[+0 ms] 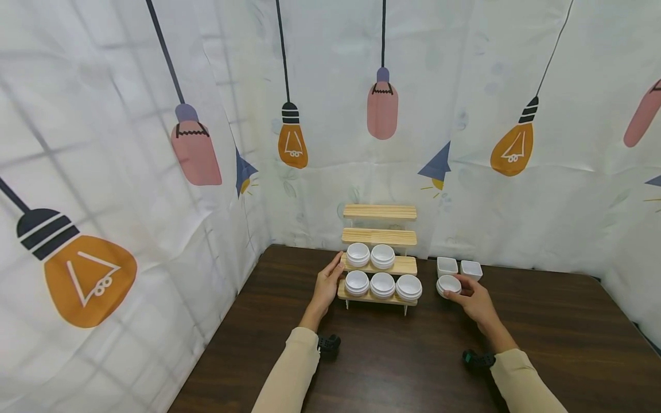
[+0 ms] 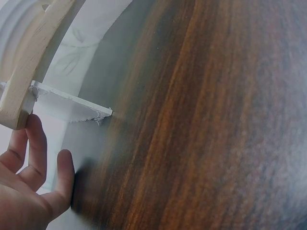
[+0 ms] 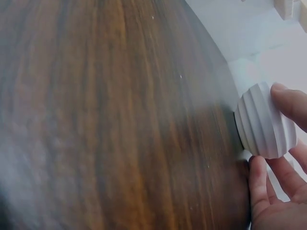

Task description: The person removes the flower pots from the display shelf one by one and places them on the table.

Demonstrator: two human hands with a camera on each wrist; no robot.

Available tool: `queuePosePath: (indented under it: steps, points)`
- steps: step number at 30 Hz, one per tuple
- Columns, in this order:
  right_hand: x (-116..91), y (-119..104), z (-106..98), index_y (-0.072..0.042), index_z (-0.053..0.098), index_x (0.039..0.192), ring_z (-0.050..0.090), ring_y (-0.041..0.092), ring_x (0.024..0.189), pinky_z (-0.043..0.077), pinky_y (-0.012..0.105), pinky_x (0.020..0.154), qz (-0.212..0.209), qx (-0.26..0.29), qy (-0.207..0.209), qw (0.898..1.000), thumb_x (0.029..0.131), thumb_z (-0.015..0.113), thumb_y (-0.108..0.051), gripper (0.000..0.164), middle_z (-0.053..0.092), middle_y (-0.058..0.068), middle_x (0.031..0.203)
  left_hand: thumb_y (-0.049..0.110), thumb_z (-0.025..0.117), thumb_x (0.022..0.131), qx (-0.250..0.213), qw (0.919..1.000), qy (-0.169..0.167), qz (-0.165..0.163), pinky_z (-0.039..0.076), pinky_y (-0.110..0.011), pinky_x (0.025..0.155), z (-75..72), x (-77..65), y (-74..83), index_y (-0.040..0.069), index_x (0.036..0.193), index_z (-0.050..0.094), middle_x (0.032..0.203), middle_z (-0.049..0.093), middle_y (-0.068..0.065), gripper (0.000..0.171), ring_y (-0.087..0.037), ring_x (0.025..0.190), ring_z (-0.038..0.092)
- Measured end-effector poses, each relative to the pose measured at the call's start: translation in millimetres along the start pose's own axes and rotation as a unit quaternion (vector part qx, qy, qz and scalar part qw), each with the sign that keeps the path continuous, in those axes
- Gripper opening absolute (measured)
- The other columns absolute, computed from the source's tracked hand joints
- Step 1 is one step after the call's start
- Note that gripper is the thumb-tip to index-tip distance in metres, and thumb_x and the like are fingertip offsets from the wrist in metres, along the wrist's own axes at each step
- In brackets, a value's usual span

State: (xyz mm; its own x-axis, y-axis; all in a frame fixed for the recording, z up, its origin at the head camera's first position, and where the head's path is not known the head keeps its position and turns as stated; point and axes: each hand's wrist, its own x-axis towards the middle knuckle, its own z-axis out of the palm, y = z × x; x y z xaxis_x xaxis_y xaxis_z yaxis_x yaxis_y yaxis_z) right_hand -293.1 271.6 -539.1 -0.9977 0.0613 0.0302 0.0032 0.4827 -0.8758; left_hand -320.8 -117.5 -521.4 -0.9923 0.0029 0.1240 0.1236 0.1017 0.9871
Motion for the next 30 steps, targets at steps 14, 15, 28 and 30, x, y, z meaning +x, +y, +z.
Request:
queuePosePath:
  steps: [14,15,28,30]
  points:
    - [3,2,-4,0.000,0.050,0.147,0.056,0.013,0.102,0.047,0.017,0.078,-0.008,-0.008,-0.004,1.000,0.093,0.077,-0.026,0.065,0.056,0.027,0.139,0.024,0.049,0.110,-0.001,0.9997,-0.024,-0.010,0.051,-0.042,0.089,-4.0,-8.3,21.0,0.017,0.157,0.043,0.154,0.052,-0.013,0.048,-0.034,0.104,0.062]
    - [3,2,-4,0.000,0.050,0.147,0.056,0.013,0.102,0.047,0.017,0.078,-0.008,-0.009,-0.004,1.000,0.093,0.077,-0.026,0.066,0.056,0.027,0.139,0.023,0.050,0.110,-0.001,0.9996,-0.025,-0.009,0.051,-0.043,0.089,-4.3,-10.6,25.3,0.017,0.157,0.043,0.154,0.052,-0.013,0.048,-0.037,0.106,0.062]
    - [4,4,-2,-0.001,0.049,0.147,0.056,0.018,0.106,0.047,0.019,0.079,0.002,-0.007,-0.002,1.000,0.093,0.078,-0.029,0.067,0.056,0.025,0.139,0.022,0.050,0.109,-0.003,0.9997,-0.022,0.004,0.049,-0.046,0.092,-3.9,-18.8,36.2,0.011,0.157,0.043,0.155,0.050,-0.014,0.049,-0.047,0.111,0.058]
    - [4,4,-2,-0.001,0.050,0.146,0.055,0.014,0.104,0.047,0.018,0.079,0.002,-0.002,0.000,1.000,0.092,0.079,-0.029,0.067,0.056,0.025,0.139,0.022,0.051,0.109,-0.003,0.9998,-0.020,0.003,0.049,-0.045,0.090,-3.8,-18.2,35.7,0.013,0.157,0.044,0.154,0.052,-0.014,0.049,-0.047,0.111,0.058]
